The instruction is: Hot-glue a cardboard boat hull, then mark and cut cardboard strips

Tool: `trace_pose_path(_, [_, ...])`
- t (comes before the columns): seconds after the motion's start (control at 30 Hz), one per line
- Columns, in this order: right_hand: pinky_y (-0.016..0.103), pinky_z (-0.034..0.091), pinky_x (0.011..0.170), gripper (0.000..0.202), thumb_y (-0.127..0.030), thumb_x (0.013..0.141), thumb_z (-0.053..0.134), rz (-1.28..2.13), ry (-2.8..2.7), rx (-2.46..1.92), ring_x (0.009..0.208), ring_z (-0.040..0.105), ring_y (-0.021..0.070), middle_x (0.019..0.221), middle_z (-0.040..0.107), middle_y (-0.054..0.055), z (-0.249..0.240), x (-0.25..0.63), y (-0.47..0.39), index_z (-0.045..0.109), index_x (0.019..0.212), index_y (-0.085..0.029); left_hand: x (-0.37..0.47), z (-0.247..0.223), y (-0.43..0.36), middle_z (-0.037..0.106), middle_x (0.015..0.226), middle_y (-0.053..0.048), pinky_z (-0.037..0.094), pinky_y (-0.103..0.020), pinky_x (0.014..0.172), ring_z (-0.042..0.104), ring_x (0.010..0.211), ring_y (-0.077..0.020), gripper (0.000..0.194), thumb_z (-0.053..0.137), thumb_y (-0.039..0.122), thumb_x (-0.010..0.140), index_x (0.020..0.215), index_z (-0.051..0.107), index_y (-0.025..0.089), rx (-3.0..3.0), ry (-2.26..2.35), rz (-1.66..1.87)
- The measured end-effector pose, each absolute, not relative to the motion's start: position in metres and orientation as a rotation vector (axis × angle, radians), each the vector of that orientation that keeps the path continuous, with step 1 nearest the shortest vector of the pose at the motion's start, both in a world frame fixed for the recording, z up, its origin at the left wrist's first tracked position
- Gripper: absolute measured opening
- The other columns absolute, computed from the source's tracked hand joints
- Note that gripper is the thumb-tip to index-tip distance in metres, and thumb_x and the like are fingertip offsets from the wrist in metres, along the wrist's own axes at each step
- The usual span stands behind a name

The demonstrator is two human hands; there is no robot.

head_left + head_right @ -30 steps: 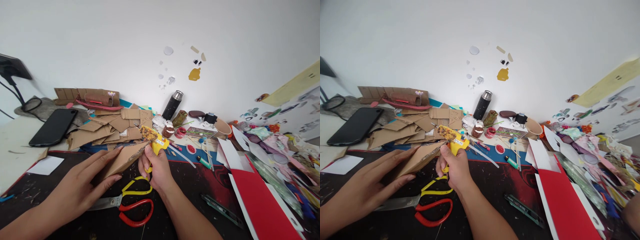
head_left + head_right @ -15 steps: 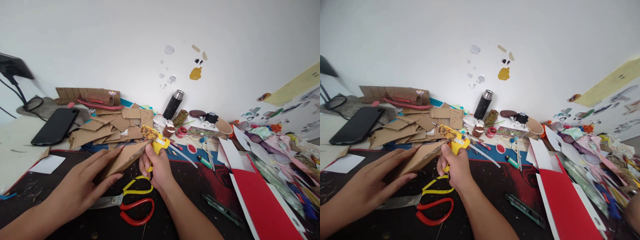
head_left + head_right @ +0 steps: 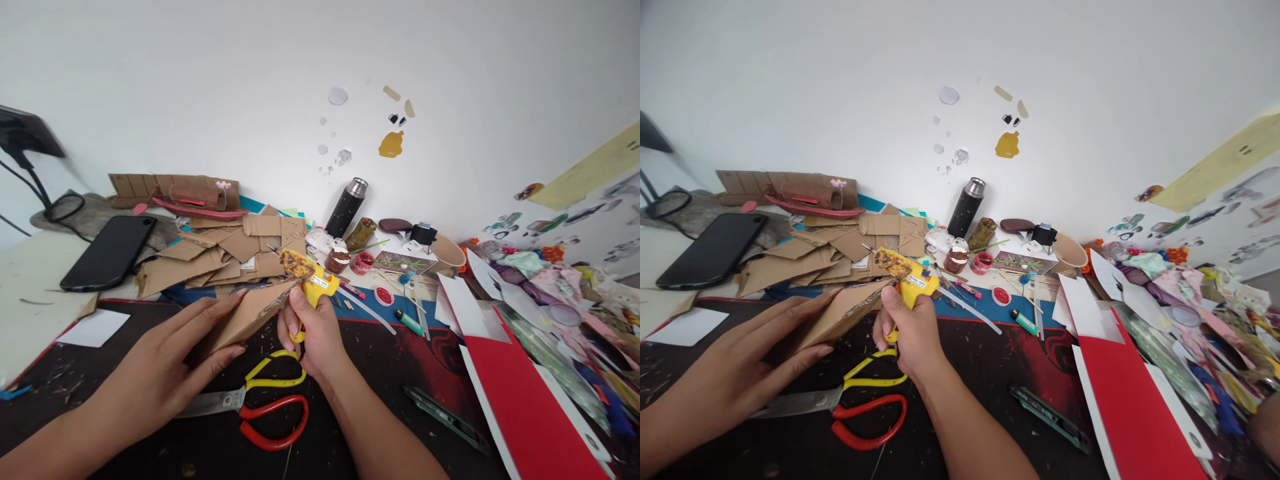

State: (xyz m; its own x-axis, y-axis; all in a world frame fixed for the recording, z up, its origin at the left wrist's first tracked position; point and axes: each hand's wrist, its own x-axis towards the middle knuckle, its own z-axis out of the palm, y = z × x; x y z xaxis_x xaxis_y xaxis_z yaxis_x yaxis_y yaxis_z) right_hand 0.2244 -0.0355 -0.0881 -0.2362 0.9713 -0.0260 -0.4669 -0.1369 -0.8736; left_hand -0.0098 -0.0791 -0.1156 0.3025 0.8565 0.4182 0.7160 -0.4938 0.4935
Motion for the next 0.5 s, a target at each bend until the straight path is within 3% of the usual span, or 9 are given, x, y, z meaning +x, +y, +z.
trace_pose_path(0.2, [0.02,0.025,0.034,0.07,-0.072,0.081,0.094,1.634,-0.92,-0.757,0.032,0.045,0.007,0.045,0.046,-0.009,-0.0884,0.2245,-0.0347,0.051,0.061,-0.021,-0.0144,-0.1206,-0.0771,0.077,0.148,-0.01,0.065,-0.037,0.108,0.079,0.129,-0.0298,0.07,0.066,0.056,0.107,0.171,0.048,0.034,2.471,1.47,0.911])
trace_pose_path(0.5, [0.02,0.025,0.034,0.07,-0.071,0.083,0.093,1.634,-0.923,-0.76,0.032,0.045,0.0068,0.045,0.045,-0.009,-0.0891,0.2246,-0.0358,0.05,0.06,-0.021,-0.0134,-0.1198,-0.0774,0.077,0.145,-0.011,0.067,-0.036,0.103,0.081,0.125,-0.0302,0.069,0.065,0.055,0.108,0.171,0.046,0.034,2.508,1.46,0.921])
